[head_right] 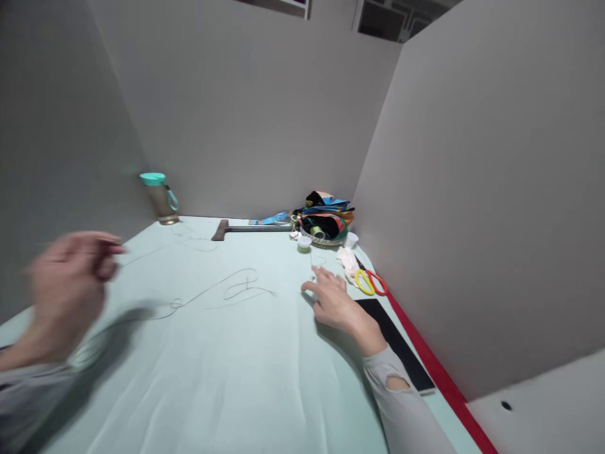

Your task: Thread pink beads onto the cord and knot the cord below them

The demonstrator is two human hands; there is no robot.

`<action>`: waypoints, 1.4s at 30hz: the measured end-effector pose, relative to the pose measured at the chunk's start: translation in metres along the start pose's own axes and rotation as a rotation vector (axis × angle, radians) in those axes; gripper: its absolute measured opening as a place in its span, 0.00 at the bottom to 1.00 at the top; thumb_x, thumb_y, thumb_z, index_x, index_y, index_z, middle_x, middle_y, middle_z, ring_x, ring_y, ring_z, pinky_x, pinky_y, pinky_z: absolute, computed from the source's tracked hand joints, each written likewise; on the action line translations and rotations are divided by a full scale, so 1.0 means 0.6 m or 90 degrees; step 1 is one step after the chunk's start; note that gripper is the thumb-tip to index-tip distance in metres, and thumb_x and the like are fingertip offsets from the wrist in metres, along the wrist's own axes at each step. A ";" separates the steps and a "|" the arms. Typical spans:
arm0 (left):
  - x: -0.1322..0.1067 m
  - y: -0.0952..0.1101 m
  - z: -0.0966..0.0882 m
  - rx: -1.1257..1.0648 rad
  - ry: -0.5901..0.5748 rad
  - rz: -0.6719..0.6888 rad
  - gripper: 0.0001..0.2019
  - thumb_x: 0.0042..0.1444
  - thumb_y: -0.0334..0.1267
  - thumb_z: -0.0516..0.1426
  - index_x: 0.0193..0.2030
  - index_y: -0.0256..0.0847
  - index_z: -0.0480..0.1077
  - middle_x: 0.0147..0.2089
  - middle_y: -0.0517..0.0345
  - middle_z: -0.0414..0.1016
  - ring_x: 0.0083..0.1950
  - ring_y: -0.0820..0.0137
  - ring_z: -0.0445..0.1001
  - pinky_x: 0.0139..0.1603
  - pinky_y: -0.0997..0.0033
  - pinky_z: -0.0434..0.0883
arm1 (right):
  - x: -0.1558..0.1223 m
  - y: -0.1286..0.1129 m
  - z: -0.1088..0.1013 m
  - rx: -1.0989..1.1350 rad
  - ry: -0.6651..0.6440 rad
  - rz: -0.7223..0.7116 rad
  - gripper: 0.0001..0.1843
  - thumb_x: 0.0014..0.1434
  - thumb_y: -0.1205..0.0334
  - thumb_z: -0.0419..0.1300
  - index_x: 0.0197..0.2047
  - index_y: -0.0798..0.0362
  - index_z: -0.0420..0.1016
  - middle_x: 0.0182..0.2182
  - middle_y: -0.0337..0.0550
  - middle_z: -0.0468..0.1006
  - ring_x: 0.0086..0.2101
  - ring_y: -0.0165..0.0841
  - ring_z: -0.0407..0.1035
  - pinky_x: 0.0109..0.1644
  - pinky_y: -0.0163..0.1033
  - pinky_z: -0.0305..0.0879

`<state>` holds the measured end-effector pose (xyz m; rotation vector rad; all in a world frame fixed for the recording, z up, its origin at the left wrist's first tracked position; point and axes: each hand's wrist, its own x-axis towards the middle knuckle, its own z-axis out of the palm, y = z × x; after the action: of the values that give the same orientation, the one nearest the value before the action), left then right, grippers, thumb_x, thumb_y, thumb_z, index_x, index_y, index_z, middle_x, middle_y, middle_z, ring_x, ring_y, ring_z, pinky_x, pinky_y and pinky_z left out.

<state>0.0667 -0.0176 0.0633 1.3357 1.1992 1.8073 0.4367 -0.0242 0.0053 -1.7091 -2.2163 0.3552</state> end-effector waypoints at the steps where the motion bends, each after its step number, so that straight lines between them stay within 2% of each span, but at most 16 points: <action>1: -0.021 -0.001 0.022 0.010 -0.056 0.003 0.09 0.63 0.40 0.59 0.34 0.39 0.71 0.28 0.65 0.73 0.22 0.80 0.55 0.22 0.79 0.54 | 0.001 -0.014 0.001 0.012 0.027 -0.007 0.25 0.52 0.79 0.55 0.52 0.54 0.76 0.69 0.59 0.57 0.70 0.55 0.47 0.69 0.68 0.40; 3: -0.063 -0.004 0.061 0.040 -0.193 -0.006 0.09 0.59 0.39 0.63 0.30 0.37 0.78 0.26 0.59 0.77 0.21 0.78 0.59 0.21 0.76 0.58 | -0.002 -0.055 0.003 0.121 0.079 -0.052 0.22 0.62 0.69 0.56 0.60 0.53 0.69 0.69 0.58 0.57 0.70 0.48 0.50 0.72 0.59 0.44; 4: -0.083 -0.006 0.076 0.051 -0.280 0.000 0.09 0.58 0.38 0.63 0.29 0.38 0.80 0.29 0.56 0.80 0.23 0.76 0.64 0.23 0.74 0.62 | -0.007 -0.081 0.006 0.252 0.092 -0.097 0.22 0.64 0.63 0.57 0.62 0.52 0.66 0.67 0.56 0.63 0.67 0.43 0.57 0.71 0.53 0.52; 5: -0.100 -0.008 0.087 0.063 -0.397 0.055 0.08 0.61 0.36 0.61 0.32 0.40 0.81 0.32 0.55 0.82 0.28 0.72 0.72 0.30 0.74 0.68 | -0.014 -0.108 0.011 0.419 0.067 -0.144 0.23 0.65 0.57 0.59 0.61 0.51 0.65 0.62 0.53 0.69 0.62 0.40 0.64 0.67 0.49 0.59; 8: -0.133 -0.013 0.100 0.061 -0.492 0.154 0.09 0.65 0.32 0.58 0.39 0.43 0.82 0.36 0.56 0.83 0.37 0.70 0.79 0.41 0.73 0.73 | -0.037 -0.172 0.035 0.677 -0.119 -0.199 0.22 0.61 0.55 0.65 0.56 0.51 0.68 0.50 0.46 0.77 0.51 0.36 0.73 0.56 0.41 0.69; 11: -0.141 -0.022 0.096 0.070 -0.478 0.167 0.10 0.66 0.30 0.58 0.43 0.45 0.81 0.37 0.58 0.84 0.36 0.72 0.80 0.40 0.77 0.74 | -0.051 -0.190 0.061 0.696 -0.141 -0.139 0.11 0.68 0.55 0.58 0.47 0.54 0.70 0.34 0.39 0.76 0.36 0.29 0.74 0.45 0.36 0.70; 16: -0.143 -0.039 0.096 0.062 -0.474 0.150 0.10 0.64 0.29 0.59 0.44 0.45 0.82 0.39 0.57 0.85 0.38 0.72 0.81 0.42 0.78 0.74 | -0.056 -0.167 0.071 0.622 -0.092 -0.110 0.14 0.73 0.54 0.51 0.44 0.54 0.72 0.26 0.33 0.71 0.24 0.23 0.63 0.31 0.30 0.60; 21: -0.139 -0.039 0.099 0.122 -0.428 0.079 0.09 0.63 0.35 0.60 0.36 0.45 0.82 0.31 0.59 0.82 0.31 0.72 0.76 0.35 0.75 0.70 | -0.057 -0.165 0.052 0.466 -0.084 -0.121 0.19 0.75 0.52 0.45 0.46 0.50 0.74 0.22 0.32 0.70 0.26 0.25 0.65 0.36 0.32 0.60; 25: -0.131 -0.041 0.101 0.163 -0.461 -0.071 0.12 0.62 0.42 0.58 0.33 0.44 0.81 0.29 0.59 0.79 0.28 0.71 0.70 0.31 0.73 0.66 | -0.050 -0.150 0.044 0.436 -0.075 -0.110 0.22 0.74 0.51 0.47 0.38 0.49 0.78 0.34 0.38 0.81 0.38 0.30 0.73 0.47 0.35 0.63; 27: -0.128 -0.049 0.101 0.177 -0.462 -0.144 0.14 0.61 0.47 0.58 0.31 0.42 0.80 0.28 0.59 0.77 0.27 0.71 0.67 0.30 0.72 0.64 | -0.041 -0.136 0.042 0.487 -0.045 -0.061 0.21 0.71 0.50 0.51 0.37 0.51 0.80 0.37 0.41 0.81 0.40 0.32 0.73 0.47 0.37 0.65; 29: -0.123 -0.058 0.099 0.188 -0.440 -0.193 0.15 0.59 0.50 0.59 0.33 0.42 0.81 0.28 0.58 0.75 0.27 0.70 0.65 0.29 0.71 0.61 | -0.032 -0.122 0.041 0.618 -0.032 0.021 0.21 0.68 0.47 0.54 0.36 0.53 0.80 0.32 0.43 0.79 0.32 0.30 0.71 0.38 0.36 0.66; 32: -0.118 -0.068 0.096 0.194 -0.374 -0.245 0.19 0.57 0.54 0.59 0.41 0.41 0.80 0.29 0.58 0.72 0.26 0.70 0.62 0.26 0.71 0.56 | -0.021 -0.112 0.038 0.794 -0.006 0.123 0.23 0.62 0.42 0.58 0.39 0.56 0.78 0.28 0.42 0.75 0.22 0.25 0.60 0.21 0.30 0.54; 34: -0.119 -0.069 0.096 0.168 -0.369 -0.298 0.20 0.57 0.56 0.59 0.37 0.39 0.79 0.27 0.59 0.70 0.25 0.72 0.59 0.25 0.71 0.52 | -0.020 -0.116 0.039 0.817 0.026 0.135 0.24 0.61 0.42 0.59 0.43 0.56 0.78 0.29 0.42 0.75 0.20 0.23 0.56 0.18 0.29 0.47; 37: -0.132 -0.066 0.103 0.045 -0.453 -0.396 0.23 0.61 0.58 0.55 0.34 0.37 0.77 0.26 0.59 0.68 0.23 0.76 0.53 0.25 0.70 0.48 | -0.031 -0.133 0.052 0.691 0.052 0.064 0.22 0.69 0.46 0.53 0.45 0.55 0.78 0.27 0.40 0.76 0.21 0.24 0.59 0.22 0.31 0.54; 39: -0.145 -0.064 0.107 -0.048 -0.495 -0.437 0.25 0.62 0.59 0.55 0.39 0.36 0.78 0.23 0.63 0.64 0.22 0.76 0.49 0.25 0.70 0.46 | -0.046 -0.146 0.068 0.487 0.065 -0.079 0.18 0.72 0.55 0.48 0.45 0.54 0.77 0.28 0.42 0.77 0.25 0.27 0.66 0.30 0.33 0.62; 42: -0.157 -0.062 0.109 -0.105 -0.486 -0.443 0.22 0.59 0.57 0.60 0.40 0.37 0.79 0.20 0.67 0.55 0.23 0.76 0.47 0.26 0.69 0.43 | -0.068 -0.158 0.094 0.190 0.115 -0.330 0.15 0.69 0.69 0.47 0.45 0.56 0.75 0.29 0.44 0.78 0.28 0.31 0.69 0.33 0.36 0.62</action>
<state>0.1568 -0.0609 -0.0036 1.1414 0.8886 0.7685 0.3397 -0.0875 -0.0143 -0.9344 -2.2337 0.3595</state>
